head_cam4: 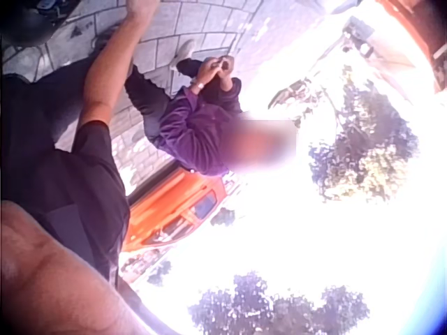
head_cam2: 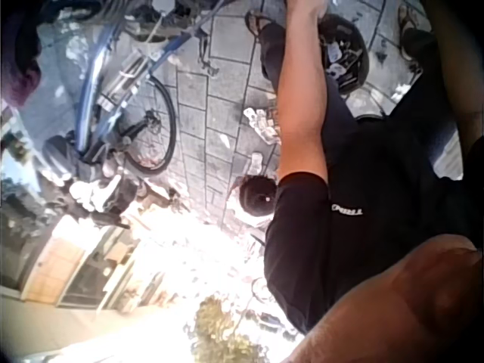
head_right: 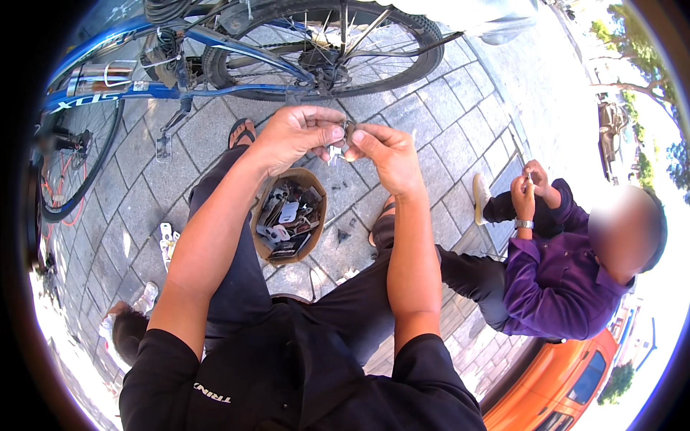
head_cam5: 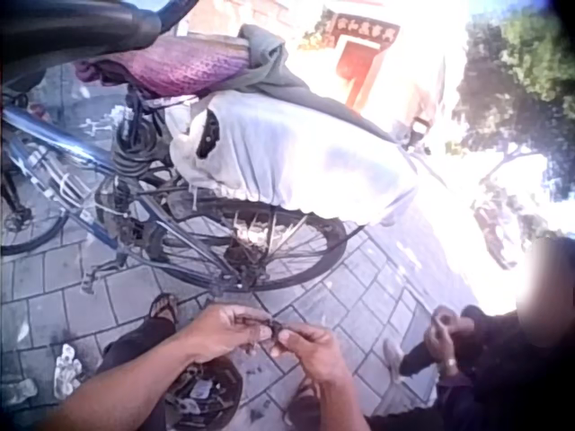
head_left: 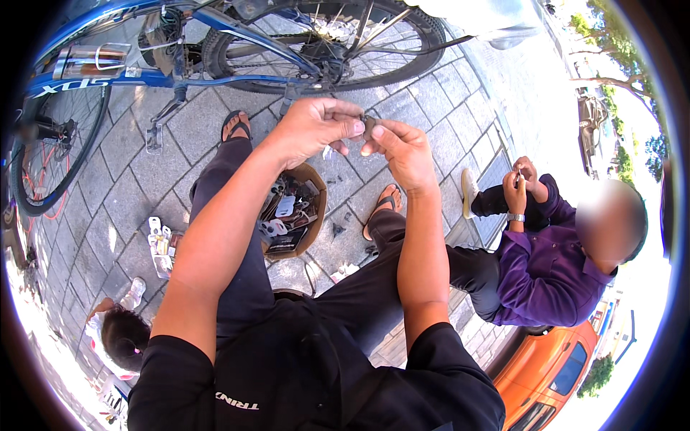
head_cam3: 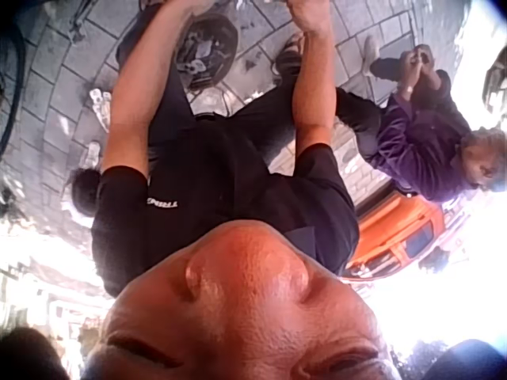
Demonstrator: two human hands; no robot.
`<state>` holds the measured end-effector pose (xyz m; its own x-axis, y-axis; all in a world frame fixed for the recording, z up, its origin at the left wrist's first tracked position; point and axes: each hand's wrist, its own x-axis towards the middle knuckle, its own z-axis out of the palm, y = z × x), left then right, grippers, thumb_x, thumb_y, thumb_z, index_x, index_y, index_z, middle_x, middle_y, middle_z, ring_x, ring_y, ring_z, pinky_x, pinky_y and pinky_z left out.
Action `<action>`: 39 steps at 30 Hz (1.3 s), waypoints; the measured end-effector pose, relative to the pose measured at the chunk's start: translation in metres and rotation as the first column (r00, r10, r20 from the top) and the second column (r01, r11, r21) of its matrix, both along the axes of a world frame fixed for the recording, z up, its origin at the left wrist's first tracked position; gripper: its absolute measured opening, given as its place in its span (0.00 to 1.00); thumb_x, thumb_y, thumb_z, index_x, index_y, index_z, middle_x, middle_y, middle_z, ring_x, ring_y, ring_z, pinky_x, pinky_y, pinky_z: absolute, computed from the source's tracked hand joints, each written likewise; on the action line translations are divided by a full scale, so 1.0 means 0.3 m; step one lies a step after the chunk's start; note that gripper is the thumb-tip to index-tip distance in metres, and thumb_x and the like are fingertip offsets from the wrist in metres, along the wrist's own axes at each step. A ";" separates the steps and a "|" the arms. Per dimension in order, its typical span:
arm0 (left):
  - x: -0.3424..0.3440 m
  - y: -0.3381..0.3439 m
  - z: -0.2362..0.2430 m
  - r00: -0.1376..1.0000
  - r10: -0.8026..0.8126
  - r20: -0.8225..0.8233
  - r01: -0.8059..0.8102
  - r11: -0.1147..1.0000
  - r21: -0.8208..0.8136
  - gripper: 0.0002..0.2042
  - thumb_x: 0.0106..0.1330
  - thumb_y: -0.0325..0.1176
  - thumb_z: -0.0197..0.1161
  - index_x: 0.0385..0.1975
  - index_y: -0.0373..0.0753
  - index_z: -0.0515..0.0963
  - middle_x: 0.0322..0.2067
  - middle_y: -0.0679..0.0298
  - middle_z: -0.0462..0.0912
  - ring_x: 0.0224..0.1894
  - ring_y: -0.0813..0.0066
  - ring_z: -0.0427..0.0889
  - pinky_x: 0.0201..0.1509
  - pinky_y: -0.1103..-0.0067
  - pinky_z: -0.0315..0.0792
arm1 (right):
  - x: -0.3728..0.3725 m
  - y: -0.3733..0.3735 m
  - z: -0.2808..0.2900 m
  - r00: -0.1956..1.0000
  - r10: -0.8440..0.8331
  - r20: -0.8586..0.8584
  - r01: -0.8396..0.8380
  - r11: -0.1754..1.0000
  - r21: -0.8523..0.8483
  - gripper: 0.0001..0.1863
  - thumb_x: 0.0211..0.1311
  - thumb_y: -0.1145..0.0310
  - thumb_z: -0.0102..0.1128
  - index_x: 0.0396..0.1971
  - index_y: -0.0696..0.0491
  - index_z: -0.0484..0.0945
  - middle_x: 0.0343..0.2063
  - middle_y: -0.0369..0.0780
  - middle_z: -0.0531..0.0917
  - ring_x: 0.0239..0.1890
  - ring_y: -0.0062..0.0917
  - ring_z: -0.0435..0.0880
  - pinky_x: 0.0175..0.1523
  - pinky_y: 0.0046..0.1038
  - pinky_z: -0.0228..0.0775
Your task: The person sits on a sidewalk and disassembles a small bicycle component, likely a derailleur, using a screwdriver. They remove screws and separate parts, placing them into a container on the ground. A second person and a child are present nearby.
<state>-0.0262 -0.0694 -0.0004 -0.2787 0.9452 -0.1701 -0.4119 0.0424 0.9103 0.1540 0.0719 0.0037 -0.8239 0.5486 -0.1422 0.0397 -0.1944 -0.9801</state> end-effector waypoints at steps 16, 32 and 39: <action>0.006 0.000 -0.015 0.998 0.000 -0.062 0.000 1.000 0.008 0.21 0.70 0.32 0.72 0.57 0.24 0.79 0.40 0.58 0.88 0.33 0.80 0.82 0.35 0.82 0.79 | 0.004 0.009 -0.018 1.000 0.011 0.012 -0.011 1.000 -0.023 0.12 0.73 0.73 0.64 0.48 0.67 0.84 0.36 0.44 0.88 0.35 0.29 0.88 0.45 0.31 0.81; -0.002 -0.019 -0.021 0.996 -0.006 -0.086 0.010 0.999 0.054 0.19 0.71 0.26 0.70 0.58 0.24 0.79 0.45 0.57 0.88 0.46 0.76 0.87 0.51 0.78 0.83 | -0.004 -0.016 -0.016 0.996 0.077 -0.050 -0.079 0.995 -0.056 0.13 0.74 0.74 0.63 0.51 0.68 0.81 0.42 0.45 0.88 0.43 0.31 0.90 0.52 0.32 0.85; -0.007 -0.021 -0.025 0.991 -0.019 -0.133 0.028 0.998 0.064 0.19 0.71 0.26 0.69 0.59 0.25 0.78 0.47 0.57 0.88 0.48 0.76 0.87 0.55 0.78 0.82 | -0.001 -0.023 -0.037 0.998 0.061 -0.021 -0.062 0.997 -0.046 0.14 0.74 0.74 0.63 0.53 0.67 0.81 0.42 0.45 0.88 0.43 0.29 0.90 0.53 0.30 0.85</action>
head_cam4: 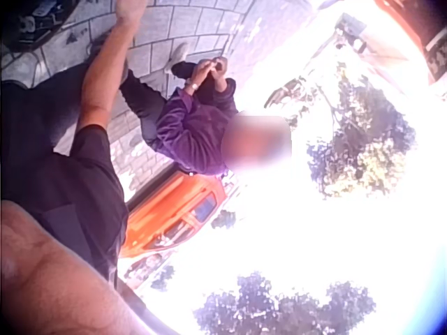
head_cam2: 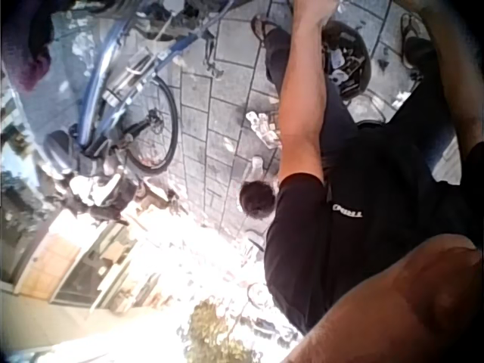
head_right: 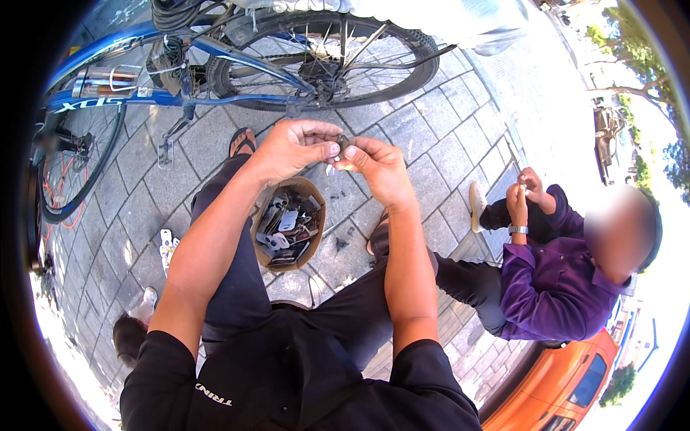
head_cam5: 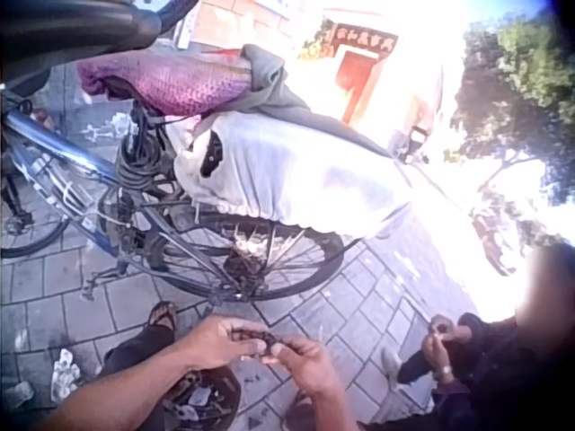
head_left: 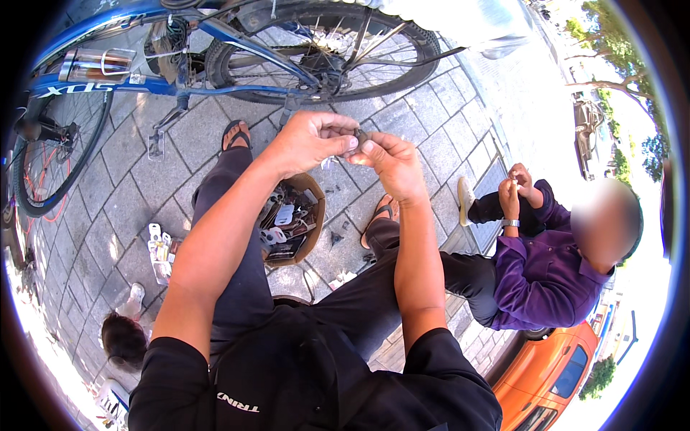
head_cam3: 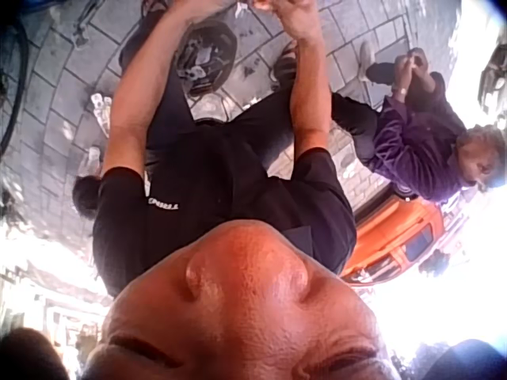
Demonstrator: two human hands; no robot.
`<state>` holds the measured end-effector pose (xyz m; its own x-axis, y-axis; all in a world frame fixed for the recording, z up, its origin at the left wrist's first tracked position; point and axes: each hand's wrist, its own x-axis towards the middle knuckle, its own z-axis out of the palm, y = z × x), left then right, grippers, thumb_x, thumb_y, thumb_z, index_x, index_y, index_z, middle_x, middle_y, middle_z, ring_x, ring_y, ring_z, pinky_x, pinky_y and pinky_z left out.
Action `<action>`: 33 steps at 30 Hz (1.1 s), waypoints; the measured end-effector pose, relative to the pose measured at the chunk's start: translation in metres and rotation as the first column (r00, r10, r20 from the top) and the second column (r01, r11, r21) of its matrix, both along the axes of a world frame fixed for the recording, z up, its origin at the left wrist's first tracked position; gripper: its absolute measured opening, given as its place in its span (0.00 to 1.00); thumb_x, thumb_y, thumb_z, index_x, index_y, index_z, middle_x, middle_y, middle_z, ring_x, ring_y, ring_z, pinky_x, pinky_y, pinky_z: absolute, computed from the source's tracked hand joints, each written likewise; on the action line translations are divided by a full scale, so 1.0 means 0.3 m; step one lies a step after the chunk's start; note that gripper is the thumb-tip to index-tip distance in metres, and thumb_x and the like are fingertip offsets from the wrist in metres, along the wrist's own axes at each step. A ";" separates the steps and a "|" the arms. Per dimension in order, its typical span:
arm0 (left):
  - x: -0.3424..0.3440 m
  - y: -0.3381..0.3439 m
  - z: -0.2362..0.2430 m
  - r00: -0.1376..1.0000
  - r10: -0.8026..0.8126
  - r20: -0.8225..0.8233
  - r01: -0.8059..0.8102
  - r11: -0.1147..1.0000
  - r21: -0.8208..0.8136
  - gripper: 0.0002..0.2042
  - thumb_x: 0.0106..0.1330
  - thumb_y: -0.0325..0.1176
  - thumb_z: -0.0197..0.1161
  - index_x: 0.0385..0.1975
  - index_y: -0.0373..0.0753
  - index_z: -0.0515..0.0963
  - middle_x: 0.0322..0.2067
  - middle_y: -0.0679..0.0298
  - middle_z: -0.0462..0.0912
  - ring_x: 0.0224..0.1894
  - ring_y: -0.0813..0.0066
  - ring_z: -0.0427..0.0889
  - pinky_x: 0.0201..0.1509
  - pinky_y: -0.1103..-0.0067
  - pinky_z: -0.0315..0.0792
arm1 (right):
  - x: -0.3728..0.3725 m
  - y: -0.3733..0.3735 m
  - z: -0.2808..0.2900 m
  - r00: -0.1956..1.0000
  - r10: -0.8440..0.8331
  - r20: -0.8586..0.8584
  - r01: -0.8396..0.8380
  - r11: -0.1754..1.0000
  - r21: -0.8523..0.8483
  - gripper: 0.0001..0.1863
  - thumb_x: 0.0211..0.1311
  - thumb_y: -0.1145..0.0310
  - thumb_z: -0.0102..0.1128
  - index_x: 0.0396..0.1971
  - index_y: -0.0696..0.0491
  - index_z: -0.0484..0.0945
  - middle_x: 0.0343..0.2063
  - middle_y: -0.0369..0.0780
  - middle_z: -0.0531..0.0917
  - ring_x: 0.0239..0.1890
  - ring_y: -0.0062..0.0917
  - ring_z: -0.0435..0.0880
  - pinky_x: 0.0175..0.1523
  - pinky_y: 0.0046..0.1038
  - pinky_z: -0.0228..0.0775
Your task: The person sits on a sidewalk and disassembles a small bicycle component, likely a derailleur, using a screwdriver. They remove screws and separate parts, placing them into a container on the ground. A second person and a child are present nearby.
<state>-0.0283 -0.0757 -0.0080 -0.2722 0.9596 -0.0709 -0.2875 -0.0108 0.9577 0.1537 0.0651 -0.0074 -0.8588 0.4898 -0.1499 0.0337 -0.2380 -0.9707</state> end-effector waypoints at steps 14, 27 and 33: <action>0.022 0.032 -0.047 0.989 0.109 0.099 -0.101 0.992 -0.076 0.19 0.71 0.28 0.71 0.55 0.22 0.79 0.43 0.55 0.89 0.42 0.74 0.88 0.49 0.78 0.83 | -0.025 -0.017 0.008 0.991 -0.103 0.084 0.073 0.948 0.309 0.12 0.76 0.71 0.62 0.49 0.64 0.85 0.34 0.37 0.90 0.37 0.16 0.86 0.45 0.21 0.78; 0.065 0.040 -0.060 0.979 0.176 -0.101 -0.184 0.980 -0.073 0.11 0.70 0.27 0.69 0.47 0.26 0.84 0.36 0.59 0.90 0.38 0.79 0.87 0.45 0.80 0.80 | -0.043 -0.076 0.026 0.956 -0.238 0.172 0.122 0.854 0.505 0.10 0.75 0.71 0.60 0.44 0.61 0.86 0.30 0.37 0.89 0.34 0.15 0.86 0.41 0.22 0.77; 0.055 0.050 -0.121 0.955 0.235 -0.182 -0.245 0.969 -0.036 0.11 0.69 0.29 0.72 0.46 0.30 0.86 0.34 0.62 0.90 0.37 0.80 0.86 0.42 0.80 0.79 | -0.053 -0.085 0.022 0.953 -0.262 0.153 0.115 0.779 0.616 0.10 0.74 0.71 0.61 0.44 0.61 0.87 0.30 0.40 0.89 0.33 0.18 0.86 0.41 0.24 0.77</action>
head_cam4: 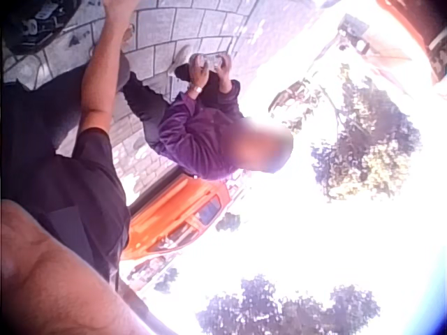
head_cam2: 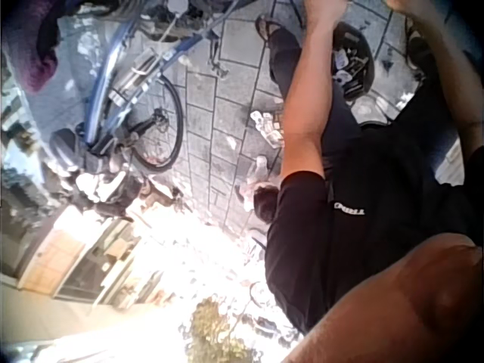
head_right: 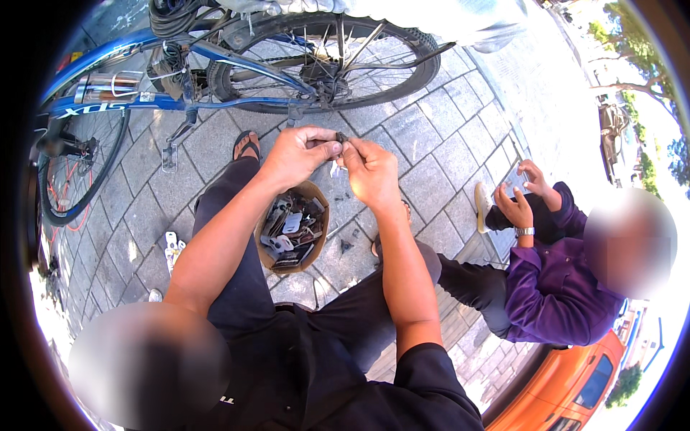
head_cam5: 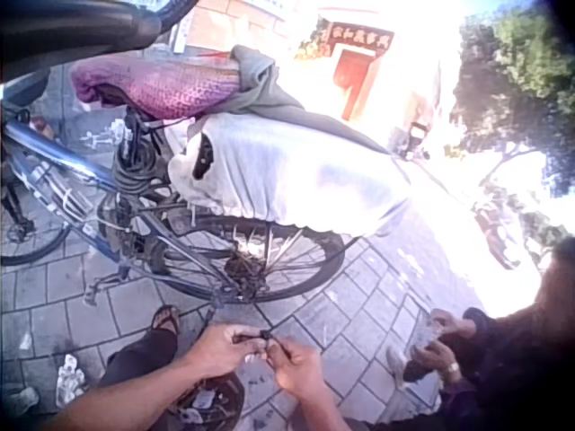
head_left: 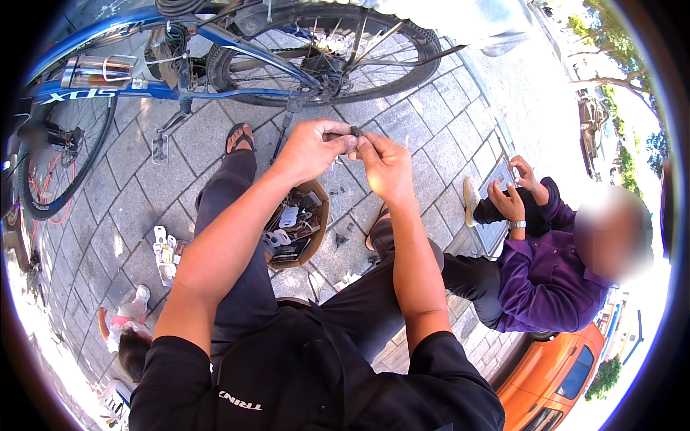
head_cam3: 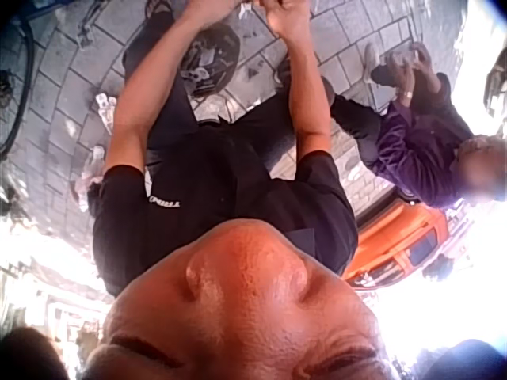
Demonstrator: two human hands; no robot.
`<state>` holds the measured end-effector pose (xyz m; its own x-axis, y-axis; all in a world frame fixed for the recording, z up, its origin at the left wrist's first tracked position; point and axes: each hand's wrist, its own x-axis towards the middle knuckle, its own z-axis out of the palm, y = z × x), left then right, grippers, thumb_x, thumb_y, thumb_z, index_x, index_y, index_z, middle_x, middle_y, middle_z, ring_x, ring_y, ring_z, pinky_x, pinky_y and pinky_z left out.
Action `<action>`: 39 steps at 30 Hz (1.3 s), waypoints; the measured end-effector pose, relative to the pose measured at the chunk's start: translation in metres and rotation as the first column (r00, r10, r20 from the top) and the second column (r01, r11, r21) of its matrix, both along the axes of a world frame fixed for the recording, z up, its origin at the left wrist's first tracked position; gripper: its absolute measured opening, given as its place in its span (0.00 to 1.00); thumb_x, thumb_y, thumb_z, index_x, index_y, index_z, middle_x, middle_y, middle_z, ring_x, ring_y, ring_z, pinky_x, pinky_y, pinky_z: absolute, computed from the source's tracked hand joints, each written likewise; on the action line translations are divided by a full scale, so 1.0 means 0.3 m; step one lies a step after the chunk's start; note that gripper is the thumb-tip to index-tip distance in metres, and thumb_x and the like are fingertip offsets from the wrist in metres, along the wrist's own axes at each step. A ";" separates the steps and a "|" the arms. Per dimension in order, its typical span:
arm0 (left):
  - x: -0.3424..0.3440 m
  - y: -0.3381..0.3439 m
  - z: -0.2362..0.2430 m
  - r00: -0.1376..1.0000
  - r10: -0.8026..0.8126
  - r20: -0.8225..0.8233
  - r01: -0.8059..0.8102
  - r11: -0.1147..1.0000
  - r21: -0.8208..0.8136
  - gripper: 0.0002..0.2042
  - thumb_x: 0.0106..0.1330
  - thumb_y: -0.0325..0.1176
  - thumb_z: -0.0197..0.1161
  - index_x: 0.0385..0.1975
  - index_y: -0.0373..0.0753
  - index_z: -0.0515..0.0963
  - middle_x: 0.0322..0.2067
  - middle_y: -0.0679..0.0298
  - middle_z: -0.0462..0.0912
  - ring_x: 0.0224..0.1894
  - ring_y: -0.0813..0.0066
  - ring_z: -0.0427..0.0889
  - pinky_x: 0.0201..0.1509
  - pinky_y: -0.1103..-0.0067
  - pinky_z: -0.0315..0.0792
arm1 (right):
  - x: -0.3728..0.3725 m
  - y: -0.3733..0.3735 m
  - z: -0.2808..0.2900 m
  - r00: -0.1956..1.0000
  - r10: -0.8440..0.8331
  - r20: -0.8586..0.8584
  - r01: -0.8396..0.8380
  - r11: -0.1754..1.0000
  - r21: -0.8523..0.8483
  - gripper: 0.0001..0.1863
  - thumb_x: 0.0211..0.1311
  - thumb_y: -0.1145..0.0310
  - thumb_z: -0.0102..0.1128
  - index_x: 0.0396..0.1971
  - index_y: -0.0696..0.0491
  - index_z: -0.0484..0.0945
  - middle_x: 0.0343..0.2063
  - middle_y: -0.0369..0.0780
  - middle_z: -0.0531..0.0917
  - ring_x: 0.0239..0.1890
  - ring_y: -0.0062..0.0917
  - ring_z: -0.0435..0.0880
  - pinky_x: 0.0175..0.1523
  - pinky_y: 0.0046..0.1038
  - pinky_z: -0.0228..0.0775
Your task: The person sits on a sidewalk and disassembles a small bicycle component, likely a derailleur, using a screwdriver. They remove screws and separate parts, placing them into a container on the ground. A second person and a child are present nearby.
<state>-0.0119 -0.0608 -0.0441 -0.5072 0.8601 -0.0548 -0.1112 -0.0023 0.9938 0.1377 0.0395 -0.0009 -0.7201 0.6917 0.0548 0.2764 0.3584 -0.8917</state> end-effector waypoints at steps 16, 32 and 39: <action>-0.004 -0.019 0.065 0.991 -0.053 0.120 0.059 0.997 -0.043 0.12 0.72 0.30 0.70 0.49 0.29 0.86 0.42 0.62 0.88 0.41 0.78 0.86 0.44 0.79 0.79 | -0.002 0.016 -0.019 0.999 -0.019 -0.043 0.014 0.994 -0.108 0.10 0.72 0.73 0.64 0.47 0.62 0.87 0.32 0.41 0.88 0.34 0.20 0.86 0.40 0.24 0.77; -0.027 -0.008 0.104 0.892 -0.103 0.439 0.139 0.989 -0.051 0.17 0.75 0.38 0.67 0.55 0.32 0.82 0.42 0.62 0.89 0.40 0.77 0.87 0.41 0.79 0.82 | 0.032 0.046 -0.005 0.970 0.032 -0.240 -0.130 0.905 -0.404 0.15 0.76 0.73 0.58 0.53 0.66 0.83 0.35 0.38 0.88 0.37 0.19 0.86 0.46 0.23 0.80; -0.026 -0.004 0.097 0.892 -0.097 0.441 0.130 0.991 -0.044 0.16 0.76 0.38 0.66 0.55 0.33 0.82 0.41 0.62 0.90 0.38 0.78 0.87 0.40 0.81 0.82 | 0.029 0.038 0.001 0.966 0.014 -0.258 -0.130 0.890 -0.436 0.15 0.76 0.74 0.57 0.54 0.66 0.83 0.36 0.39 0.89 0.37 0.19 0.87 0.46 0.24 0.81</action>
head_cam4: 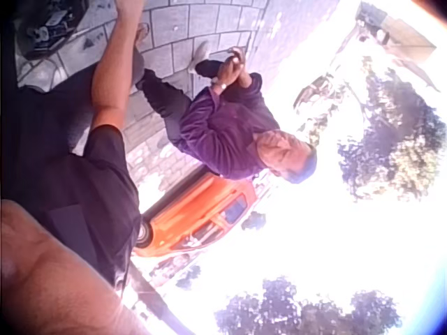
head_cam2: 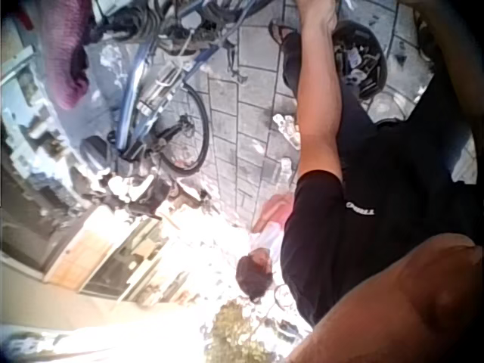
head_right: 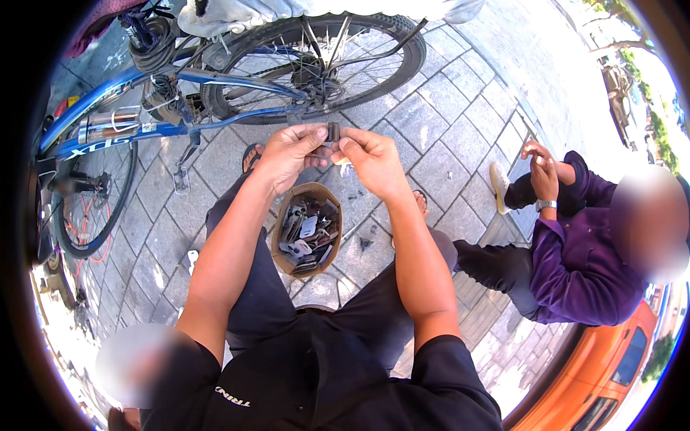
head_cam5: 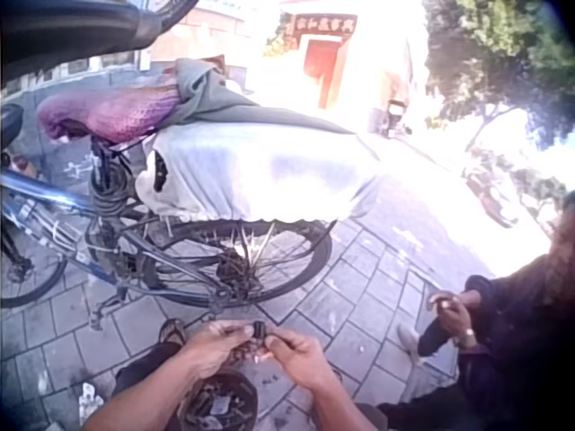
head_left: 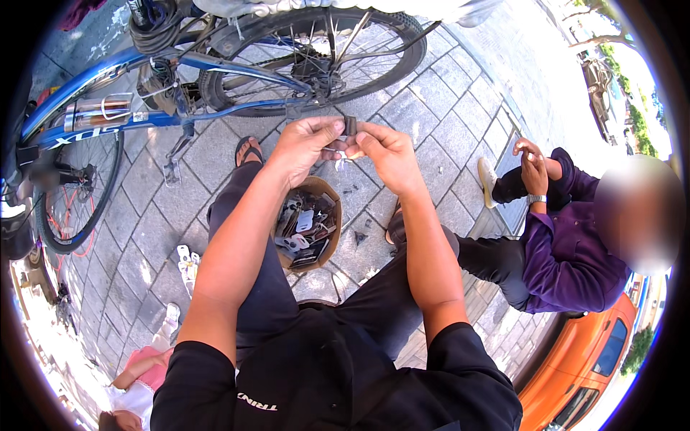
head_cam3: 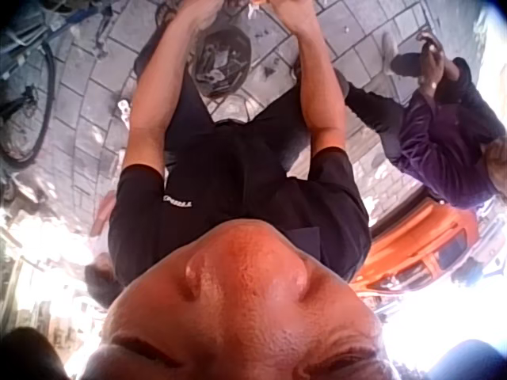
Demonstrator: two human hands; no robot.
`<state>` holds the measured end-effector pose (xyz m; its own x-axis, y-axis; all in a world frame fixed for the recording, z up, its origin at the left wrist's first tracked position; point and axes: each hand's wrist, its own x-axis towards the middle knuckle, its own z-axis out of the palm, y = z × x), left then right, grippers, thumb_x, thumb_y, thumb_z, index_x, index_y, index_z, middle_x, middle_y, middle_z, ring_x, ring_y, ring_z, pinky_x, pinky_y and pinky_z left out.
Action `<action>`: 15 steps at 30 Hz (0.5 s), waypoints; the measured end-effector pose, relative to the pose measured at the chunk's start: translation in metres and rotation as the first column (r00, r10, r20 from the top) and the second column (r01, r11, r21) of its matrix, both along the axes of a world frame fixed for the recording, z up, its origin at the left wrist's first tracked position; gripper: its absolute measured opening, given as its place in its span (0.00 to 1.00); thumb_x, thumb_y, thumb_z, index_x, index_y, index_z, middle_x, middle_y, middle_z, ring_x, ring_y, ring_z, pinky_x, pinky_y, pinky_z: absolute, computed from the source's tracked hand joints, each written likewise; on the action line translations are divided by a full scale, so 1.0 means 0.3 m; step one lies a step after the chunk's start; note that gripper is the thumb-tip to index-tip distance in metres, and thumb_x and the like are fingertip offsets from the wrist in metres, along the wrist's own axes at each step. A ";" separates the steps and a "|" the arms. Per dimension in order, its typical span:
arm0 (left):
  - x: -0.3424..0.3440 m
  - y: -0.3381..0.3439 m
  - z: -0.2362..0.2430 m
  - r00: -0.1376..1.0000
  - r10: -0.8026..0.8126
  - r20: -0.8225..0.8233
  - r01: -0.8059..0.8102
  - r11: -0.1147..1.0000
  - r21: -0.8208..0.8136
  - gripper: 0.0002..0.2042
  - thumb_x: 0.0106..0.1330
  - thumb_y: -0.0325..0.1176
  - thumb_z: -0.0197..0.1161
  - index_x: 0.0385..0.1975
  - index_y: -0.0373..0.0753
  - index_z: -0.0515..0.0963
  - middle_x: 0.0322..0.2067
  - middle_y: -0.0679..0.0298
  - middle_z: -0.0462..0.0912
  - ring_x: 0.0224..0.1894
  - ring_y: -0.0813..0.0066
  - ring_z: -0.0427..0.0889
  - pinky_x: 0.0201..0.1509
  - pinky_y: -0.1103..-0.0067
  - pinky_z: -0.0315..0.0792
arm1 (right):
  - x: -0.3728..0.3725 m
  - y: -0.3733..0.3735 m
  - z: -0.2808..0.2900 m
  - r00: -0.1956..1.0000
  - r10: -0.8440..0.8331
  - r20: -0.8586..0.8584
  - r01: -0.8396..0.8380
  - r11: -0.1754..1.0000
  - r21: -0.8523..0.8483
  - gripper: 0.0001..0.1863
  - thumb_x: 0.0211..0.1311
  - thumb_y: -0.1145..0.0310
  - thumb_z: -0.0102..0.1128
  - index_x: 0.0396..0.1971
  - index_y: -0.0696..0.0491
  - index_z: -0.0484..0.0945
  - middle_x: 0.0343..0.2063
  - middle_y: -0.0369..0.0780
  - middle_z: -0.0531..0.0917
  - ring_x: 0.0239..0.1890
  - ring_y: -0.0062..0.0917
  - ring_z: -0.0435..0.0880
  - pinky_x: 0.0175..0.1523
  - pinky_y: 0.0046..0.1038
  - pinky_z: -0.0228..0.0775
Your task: The person sits on a sidewalk and disassembles a small bicycle component, likely a derailleur, using a screwdriver. They remove screws and separate parts, placing them into a container on the ground. A second person and a child are present nearby.
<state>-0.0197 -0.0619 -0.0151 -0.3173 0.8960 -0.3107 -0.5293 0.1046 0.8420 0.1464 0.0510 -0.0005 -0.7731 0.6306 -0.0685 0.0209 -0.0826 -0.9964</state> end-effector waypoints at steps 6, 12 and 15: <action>0.001 -0.004 0.008 1.000 -0.025 0.002 0.025 1.000 -0.019 0.16 0.77 0.41 0.65 0.52 0.34 0.82 0.40 0.62 0.90 0.37 0.77 0.88 0.39 0.81 0.80 | -0.005 -0.001 0.001 1.000 -0.007 0.016 0.007 0.999 -0.046 0.15 0.76 0.73 0.58 0.53 0.66 0.83 0.34 0.38 0.88 0.35 0.19 0.86 0.43 0.23 0.80; -0.013 -0.005 -0.005 0.996 -0.065 0.059 0.065 0.998 -0.008 0.15 0.77 0.43 0.64 0.49 0.36 0.81 0.39 0.61 0.90 0.36 0.76 0.88 0.38 0.80 0.80 | -0.008 0.005 0.008 0.998 -0.028 0.050 0.029 0.999 -0.025 0.13 0.74 0.69 0.64 0.47 0.65 0.86 0.32 0.37 0.87 0.31 0.17 0.85 0.39 0.22 0.78; -0.011 -0.008 0.004 0.993 -0.063 0.097 0.065 0.998 -0.014 0.14 0.77 0.42 0.64 0.47 0.36 0.82 0.39 0.60 0.90 0.35 0.75 0.88 0.36 0.80 0.80 | -0.009 0.003 0.018 0.996 -0.051 0.068 0.052 0.999 -0.016 0.13 0.73 0.68 0.66 0.44 0.64 0.87 0.30 0.36 0.87 0.30 0.16 0.83 0.36 0.21 0.76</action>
<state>-0.0230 -0.0642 -0.0140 -0.2273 0.9076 -0.3529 -0.5999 0.1550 0.7849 0.1436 0.0520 0.0049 -0.7328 0.6676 -0.1315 0.0836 -0.1034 -0.9911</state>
